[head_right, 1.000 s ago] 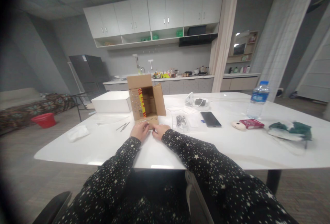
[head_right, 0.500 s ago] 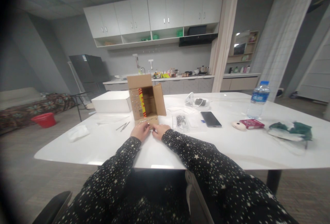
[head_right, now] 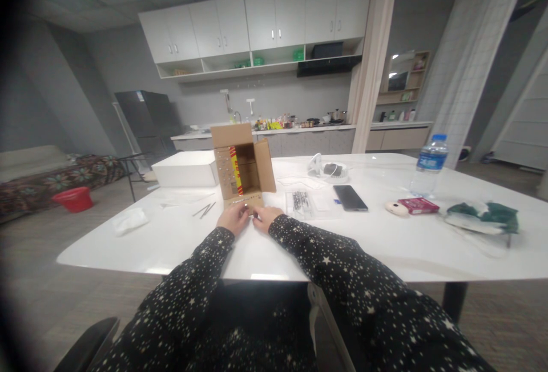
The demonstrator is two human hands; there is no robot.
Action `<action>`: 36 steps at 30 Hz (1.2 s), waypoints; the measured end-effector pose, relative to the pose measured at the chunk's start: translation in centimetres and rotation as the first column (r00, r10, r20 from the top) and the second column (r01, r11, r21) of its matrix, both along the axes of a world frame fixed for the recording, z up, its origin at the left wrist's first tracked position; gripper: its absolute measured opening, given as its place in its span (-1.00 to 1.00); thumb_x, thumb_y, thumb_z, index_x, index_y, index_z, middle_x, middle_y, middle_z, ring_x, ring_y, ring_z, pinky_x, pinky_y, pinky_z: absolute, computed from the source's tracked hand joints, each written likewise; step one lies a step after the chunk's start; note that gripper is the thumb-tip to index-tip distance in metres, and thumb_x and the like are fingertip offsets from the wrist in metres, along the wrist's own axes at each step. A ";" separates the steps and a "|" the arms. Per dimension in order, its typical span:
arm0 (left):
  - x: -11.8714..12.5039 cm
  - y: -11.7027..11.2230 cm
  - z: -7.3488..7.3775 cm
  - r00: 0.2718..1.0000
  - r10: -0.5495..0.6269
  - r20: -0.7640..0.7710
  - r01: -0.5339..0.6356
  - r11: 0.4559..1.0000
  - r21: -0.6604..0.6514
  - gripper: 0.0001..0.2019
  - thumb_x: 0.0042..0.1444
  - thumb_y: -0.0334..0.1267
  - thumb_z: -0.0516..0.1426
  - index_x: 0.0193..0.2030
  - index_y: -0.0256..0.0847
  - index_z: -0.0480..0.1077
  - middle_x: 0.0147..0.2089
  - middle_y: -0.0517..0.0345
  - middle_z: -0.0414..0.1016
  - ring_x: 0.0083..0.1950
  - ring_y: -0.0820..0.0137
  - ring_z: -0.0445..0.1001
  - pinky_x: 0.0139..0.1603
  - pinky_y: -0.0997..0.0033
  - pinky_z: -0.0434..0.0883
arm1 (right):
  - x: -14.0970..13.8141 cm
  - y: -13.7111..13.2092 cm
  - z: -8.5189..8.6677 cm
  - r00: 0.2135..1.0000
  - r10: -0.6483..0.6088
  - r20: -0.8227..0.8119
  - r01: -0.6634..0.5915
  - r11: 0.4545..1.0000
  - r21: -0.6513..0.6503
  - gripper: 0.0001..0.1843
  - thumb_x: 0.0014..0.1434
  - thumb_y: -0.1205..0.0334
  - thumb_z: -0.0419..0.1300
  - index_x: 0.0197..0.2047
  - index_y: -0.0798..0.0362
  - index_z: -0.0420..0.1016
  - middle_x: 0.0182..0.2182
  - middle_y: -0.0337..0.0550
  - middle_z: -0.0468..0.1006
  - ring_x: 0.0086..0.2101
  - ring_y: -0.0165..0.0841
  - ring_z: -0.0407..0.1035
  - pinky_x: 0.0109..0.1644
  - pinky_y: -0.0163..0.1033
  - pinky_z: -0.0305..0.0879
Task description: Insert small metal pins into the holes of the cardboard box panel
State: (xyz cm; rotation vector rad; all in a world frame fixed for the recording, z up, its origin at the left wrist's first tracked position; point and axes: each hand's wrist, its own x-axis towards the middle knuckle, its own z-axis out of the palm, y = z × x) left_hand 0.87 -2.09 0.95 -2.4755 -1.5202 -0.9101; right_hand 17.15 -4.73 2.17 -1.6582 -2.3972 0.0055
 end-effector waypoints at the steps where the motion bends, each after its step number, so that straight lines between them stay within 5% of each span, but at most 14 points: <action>1: 0.0 0.0 0.0 1.000 -0.003 0.004 0.003 1.000 0.000 -0.85 0.11 -0.27 0.01 -0.25 -0.18 0.37 -0.27 0.07 0.50 -0.19 0.29 0.43 -0.15 0.31 0.34 | 0.0 0.0 0.0 1.000 0.003 0.001 -0.003 1.000 0.002 -0.69 0.19 0.01 -0.05 -0.10 -0.08 0.37 -0.29 -0.21 0.54 -0.29 -0.32 0.40 -0.29 -0.29 0.14; 36: 0.2 -0.4 0.4 1.000 0.001 -0.004 -0.001 0.998 -0.068 -0.85 0.09 -0.30 0.01 -0.23 -0.19 0.36 -0.26 0.07 0.51 -0.22 0.31 0.44 -0.18 0.34 0.34 | 0.0 0.0 0.0 1.000 0.004 -0.010 -0.004 1.000 -0.002 -0.67 0.19 0.01 -0.06 -0.09 -0.08 0.38 -0.30 -0.21 0.54 -0.30 -0.31 0.40 -0.31 -0.28 0.14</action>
